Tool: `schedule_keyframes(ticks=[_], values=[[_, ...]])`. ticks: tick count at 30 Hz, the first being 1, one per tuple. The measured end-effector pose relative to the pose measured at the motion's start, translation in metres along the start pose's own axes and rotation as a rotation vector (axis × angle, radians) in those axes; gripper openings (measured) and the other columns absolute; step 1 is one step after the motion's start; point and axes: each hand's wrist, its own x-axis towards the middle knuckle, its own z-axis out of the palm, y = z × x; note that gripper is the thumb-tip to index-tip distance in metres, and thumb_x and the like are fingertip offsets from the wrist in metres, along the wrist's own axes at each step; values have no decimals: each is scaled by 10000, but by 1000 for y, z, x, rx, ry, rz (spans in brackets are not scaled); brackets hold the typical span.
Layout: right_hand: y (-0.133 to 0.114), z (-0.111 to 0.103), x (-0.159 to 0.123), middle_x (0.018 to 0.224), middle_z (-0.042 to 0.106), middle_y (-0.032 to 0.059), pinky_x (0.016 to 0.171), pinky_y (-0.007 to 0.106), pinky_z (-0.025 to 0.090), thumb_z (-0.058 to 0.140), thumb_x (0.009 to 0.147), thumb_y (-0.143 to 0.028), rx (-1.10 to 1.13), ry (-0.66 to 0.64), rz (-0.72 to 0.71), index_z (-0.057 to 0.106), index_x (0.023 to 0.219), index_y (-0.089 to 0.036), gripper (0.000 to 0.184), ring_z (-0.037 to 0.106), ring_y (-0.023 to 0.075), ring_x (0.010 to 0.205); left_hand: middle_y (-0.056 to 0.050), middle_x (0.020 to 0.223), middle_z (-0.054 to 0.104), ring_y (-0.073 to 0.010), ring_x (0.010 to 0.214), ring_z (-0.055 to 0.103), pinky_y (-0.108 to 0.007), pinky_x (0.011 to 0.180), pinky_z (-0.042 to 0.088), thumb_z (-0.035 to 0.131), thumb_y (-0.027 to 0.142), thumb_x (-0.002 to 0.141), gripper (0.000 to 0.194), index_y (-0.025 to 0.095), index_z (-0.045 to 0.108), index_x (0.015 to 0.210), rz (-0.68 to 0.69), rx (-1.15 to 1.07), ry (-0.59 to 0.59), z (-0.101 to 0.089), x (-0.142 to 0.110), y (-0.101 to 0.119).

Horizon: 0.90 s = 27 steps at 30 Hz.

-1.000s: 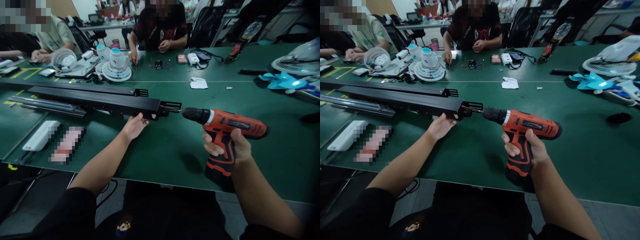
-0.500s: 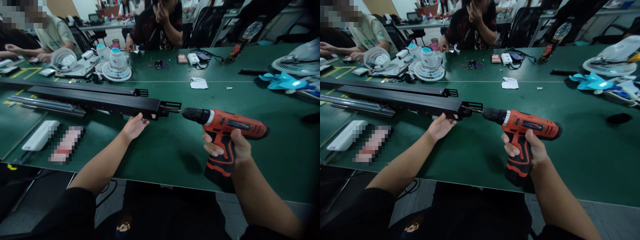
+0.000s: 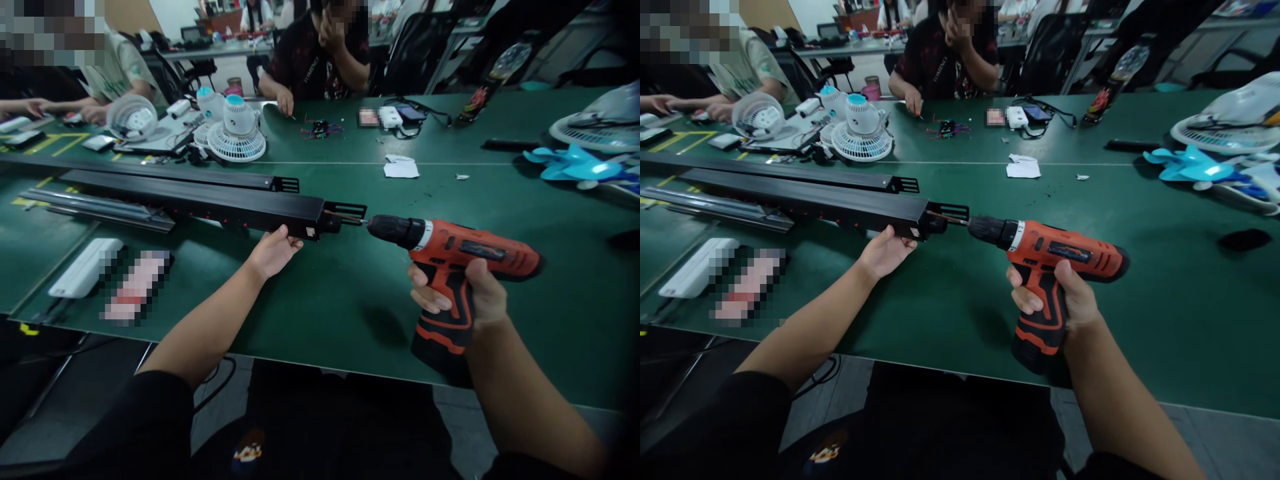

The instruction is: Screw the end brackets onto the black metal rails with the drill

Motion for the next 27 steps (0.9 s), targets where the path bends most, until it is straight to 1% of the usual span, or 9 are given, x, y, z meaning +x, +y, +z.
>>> schedule_keyframes(ticks=[3, 6, 9, 14, 17, 19, 21, 23, 27], values=[[0, 0, 1, 817, 668, 50, 356, 270, 365, 802, 821, -648, -8, -1, -2, 733, 1203, -231, 569, 316, 95, 413, -34, 888, 745, -180, 876, 702, -320, 792, 549, 919, 341, 780, 235, 218, 719, 768, 2, -2, -8, 0, 0, -1], [0, -1, 1, 817, 667, 50, 363, 266, 362, 803, 820, -645, -5, -11, 2, 720, 1233, -230, 592, 320, 91, 413, -32, 858, 732, -171, 829, 698, -317, 771, 550, 904, 327, 801, 240, 212, 702, 738, -15, -15, 32, 1, 0, -1], [0, -1, 0, 820, 660, 54, 360, 268, 353, 811, 817, -641, -9, 14, 2, 720, 1225, -229, 588, 318, 94, 417, -35, 838, 719, -166, 800, 693, -319, 764, 546, 902, 310, 804, 252, 199, 691, 725, -35, -22, 58, 4, -1, -1], [1, -2, -2, 821, 650, 56, 356, 257, 347, 790, 825, -659, -13, 9, 4, 736, 1150, -228, 542, 309, 89, 425, -36, 819, 723, -180, 805, 701, -328, 770, 538, 937, 335, 756, 267, 202, 706, 736, -38, 11, 11, 4, 0, -2], [1, -2, -2, 833, 653, 50, 353, 251, 352, 780, 843, -642, -4, -4, 14, 738, 1079, -254, 456, 308, 88, 427, -43, 835, 735, -204, 853, 718, -331, 784, 533, 964, 377, 712, 307, 200, 720, 766, -29, 35, -25, 4, 0, -3], [0, -1, -1, 832, 658, 48, 355, 251, 359, 786, 841, -636, 3, -7, 16, 740, 1066, -254, 446, 309, 87, 425, -50, 869, 747, -207, 862, 716, -335, 793, 527, 952, 409, 729, 312, 202, 736, 816, -24, 48, -27, 5, 0, -3], [0, 0, -1, 821, 659, 49, 355, 252, 365, 803, 824, -636, 8, -5, 15, 740, 1074, -242, 471, 314, 85, 421, -56, 897, 751, -205, 860, 707, -339, 795, 521, 912, 468, 777, 325, 209, 750, 888, -17, 61, -11, 7, -1, -4], [0, 2, -1, 811, 657, 51, 352, 255, 368, 818, 807, -635, 11, 8, 14, 739, 1075, -229, 493, 318, 85, 415, -58, 923, 748, -202, 858, 694, -339, 786, 512, 861, 558, 811, 386, 218, 754, 958, 4, 65, 12, 10, -2, -6], [-1, 3, -1, 806, 654, 49, 348, 263, 373, 824, 794, -642, 3, 40, 12, 734, 1077, -226, 511, 314, 86, 407, -62, 959, 736, -209, 875, 666, -335, 762, 479, 796, 698, 801, 519, 230, 748, 1020, 74, 71, 78, 19, -4, -13]])
